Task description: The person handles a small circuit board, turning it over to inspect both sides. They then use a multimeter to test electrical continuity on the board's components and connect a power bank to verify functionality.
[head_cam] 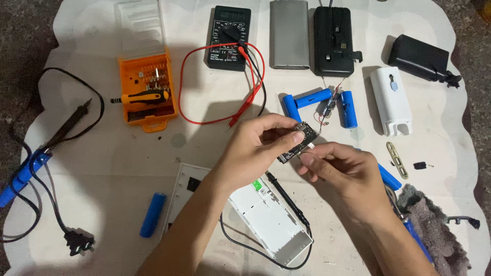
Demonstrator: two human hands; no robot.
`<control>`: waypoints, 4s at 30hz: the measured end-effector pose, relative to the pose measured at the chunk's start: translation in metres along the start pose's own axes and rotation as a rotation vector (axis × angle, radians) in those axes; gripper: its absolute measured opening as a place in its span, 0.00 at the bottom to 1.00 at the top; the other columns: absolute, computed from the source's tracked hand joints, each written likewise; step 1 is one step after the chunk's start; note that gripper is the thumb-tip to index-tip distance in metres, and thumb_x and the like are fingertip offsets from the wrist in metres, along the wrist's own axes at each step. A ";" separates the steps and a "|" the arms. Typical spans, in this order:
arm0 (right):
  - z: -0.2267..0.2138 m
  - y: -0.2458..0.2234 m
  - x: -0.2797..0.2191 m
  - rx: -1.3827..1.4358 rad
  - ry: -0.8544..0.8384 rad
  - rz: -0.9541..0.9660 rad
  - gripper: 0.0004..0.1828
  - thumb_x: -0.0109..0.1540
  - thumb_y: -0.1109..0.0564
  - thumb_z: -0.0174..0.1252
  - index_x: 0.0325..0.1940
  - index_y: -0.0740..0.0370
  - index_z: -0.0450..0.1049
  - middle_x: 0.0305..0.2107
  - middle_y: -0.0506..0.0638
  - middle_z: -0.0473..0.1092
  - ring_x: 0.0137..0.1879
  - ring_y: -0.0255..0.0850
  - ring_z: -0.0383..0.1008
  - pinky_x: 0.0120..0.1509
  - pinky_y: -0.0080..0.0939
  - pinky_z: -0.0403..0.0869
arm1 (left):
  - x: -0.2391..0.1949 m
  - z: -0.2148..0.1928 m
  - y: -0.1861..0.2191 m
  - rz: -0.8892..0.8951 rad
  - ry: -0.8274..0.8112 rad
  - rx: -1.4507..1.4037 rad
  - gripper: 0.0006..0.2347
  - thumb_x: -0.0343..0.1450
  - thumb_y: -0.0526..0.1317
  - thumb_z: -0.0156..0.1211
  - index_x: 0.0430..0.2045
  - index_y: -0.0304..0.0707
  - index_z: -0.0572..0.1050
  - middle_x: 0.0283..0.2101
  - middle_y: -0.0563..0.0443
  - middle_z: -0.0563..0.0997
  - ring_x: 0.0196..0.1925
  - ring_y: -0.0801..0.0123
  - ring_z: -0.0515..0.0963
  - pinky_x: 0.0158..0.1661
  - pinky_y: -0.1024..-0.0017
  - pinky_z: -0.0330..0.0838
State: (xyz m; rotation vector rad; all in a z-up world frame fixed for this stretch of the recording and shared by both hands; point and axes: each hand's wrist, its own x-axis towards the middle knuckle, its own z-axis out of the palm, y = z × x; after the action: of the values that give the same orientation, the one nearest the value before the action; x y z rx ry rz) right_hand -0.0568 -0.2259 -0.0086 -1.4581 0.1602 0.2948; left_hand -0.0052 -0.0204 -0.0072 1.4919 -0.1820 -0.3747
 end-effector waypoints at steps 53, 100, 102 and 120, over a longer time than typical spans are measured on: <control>0.009 0.001 0.001 0.185 -0.004 0.135 0.13 0.67 0.58 0.53 0.41 0.72 0.76 0.30 0.52 0.74 0.36 0.36 0.70 0.43 0.36 0.72 | -0.002 -0.006 0.004 -0.021 -0.070 0.085 0.12 0.72 0.39 0.63 0.44 0.27 0.79 0.34 0.55 0.81 0.34 0.82 0.76 0.35 0.79 0.73; 0.004 0.021 0.007 -0.057 0.007 -0.042 0.08 0.69 0.57 0.56 0.39 0.66 0.72 0.26 0.42 0.65 0.30 0.27 0.57 0.32 0.29 0.59 | -0.002 -0.010 0.009 -0.075 -0.196 -0.043 0.13 0.71 0.34 0.64 0.48 0.26 0.76 0.39 0.52 0.81 0.39 0.77 0.80 0.40 0.76 0.76; 0.005 0.017 0.007 -0.048 0.010 -0.067 0.08 0.67 0.57 0.55 0.41 0.65 0.74 0.27 0.41 0.67 0.30 0.26 0.58 0.32 0.29 0.59 | -0.005 -0.014 0.013 -0.067 -0.230 -0.033 0.16 0.69 0.32 0.66 0.51 0.27 0.75 0.41 0.53 0.81 0.42 0.78 0.79 0.43 0.77 0.76; 0.008 0.009 -0.003 -0.106 0.021 -0.138 0.11 0.69 0.55 0.54 0.39 0.66 0.73 0.24 0.43 0.66 0.29 0.29 0.61 0.32 0.31 0.61 | -0.010 -0.019 0.013 0.050 -0.235 -0.034 0.20 0.69 0.29 0.67 0.58 0.27 0.73 0.41 0.48 0.83 0.42 0.75 0.80 0.44 0.75 0.78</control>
State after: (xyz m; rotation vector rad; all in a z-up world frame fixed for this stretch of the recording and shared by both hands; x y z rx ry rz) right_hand -0.0630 -0.2170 -0.0155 -1.5695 0.0613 0.1774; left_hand -0.0065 0.0015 0.0056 1.4053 -0.3974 -0.5107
